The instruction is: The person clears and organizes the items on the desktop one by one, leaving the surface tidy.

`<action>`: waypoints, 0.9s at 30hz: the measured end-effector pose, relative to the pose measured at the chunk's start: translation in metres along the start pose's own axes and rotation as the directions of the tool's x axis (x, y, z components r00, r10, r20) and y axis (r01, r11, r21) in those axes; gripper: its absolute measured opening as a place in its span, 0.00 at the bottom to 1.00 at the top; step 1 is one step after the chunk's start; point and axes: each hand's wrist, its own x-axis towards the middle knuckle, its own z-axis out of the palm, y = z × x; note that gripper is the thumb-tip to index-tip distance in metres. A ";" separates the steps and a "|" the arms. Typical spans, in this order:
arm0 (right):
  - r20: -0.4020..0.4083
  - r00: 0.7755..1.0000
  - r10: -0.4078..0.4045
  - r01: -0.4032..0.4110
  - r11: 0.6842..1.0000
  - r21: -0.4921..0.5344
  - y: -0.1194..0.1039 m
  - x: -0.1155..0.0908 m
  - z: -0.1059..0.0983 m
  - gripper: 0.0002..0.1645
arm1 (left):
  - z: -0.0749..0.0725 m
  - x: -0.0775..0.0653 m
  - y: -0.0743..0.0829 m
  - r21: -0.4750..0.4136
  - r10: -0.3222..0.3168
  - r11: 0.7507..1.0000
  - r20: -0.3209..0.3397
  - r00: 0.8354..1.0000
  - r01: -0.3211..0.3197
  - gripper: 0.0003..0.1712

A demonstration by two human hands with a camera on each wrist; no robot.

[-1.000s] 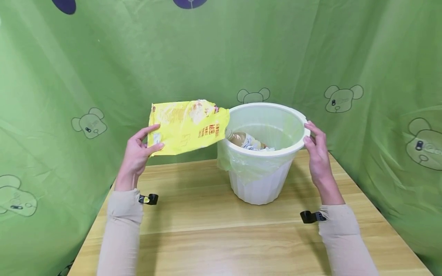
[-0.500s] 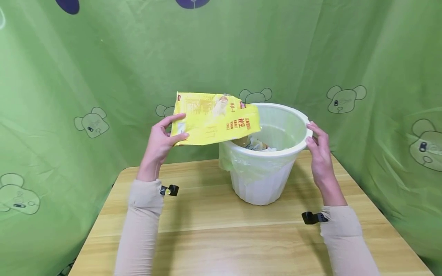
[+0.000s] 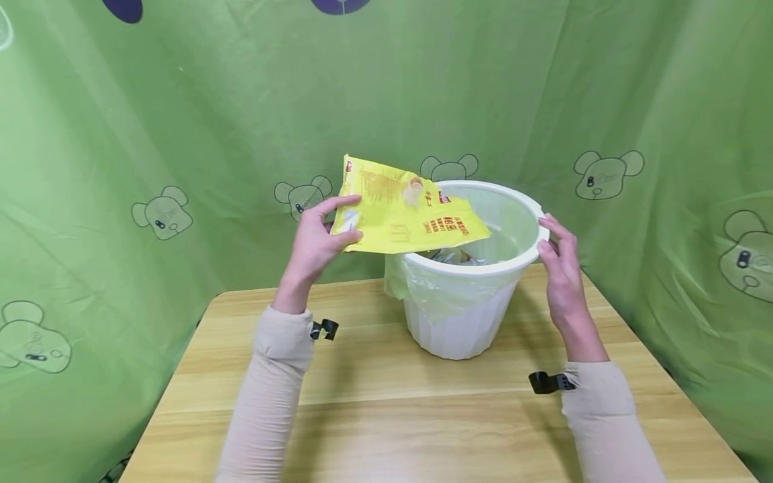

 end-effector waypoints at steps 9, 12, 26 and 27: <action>-0.007 1.000 -0.005 0.005 1.000 0.018 0.001 -0.001 -0.002 0.28 | 0.038 0.006 0.012 0.262 0.074 0.962 -0.001 0.997 -0.071 0.38; -0.009 1.000 -0.007 0.008 1.000 0.030 0.001 -0.001 -0.002 0.28 | 0.052 0.010 0.016 0.365 0.099 0.926 0.019 0.995 -0.099 0.38; -0.008 1.000 -0.005 0.006 1.000 0.029 0.001 -0.003 0.000 0.28 | 0.101 0.022 0.018 0.563 0.075 0.814 0.143 0.987 -0.143 0.36; -0.008 1.000 -0.005 0.005 1.000 0.025 0.001 -0.003 0.000 0.28 | 0.103 0.023 0.017 0.557 0.063 0.818 0.162 0.985 -0.144 0.36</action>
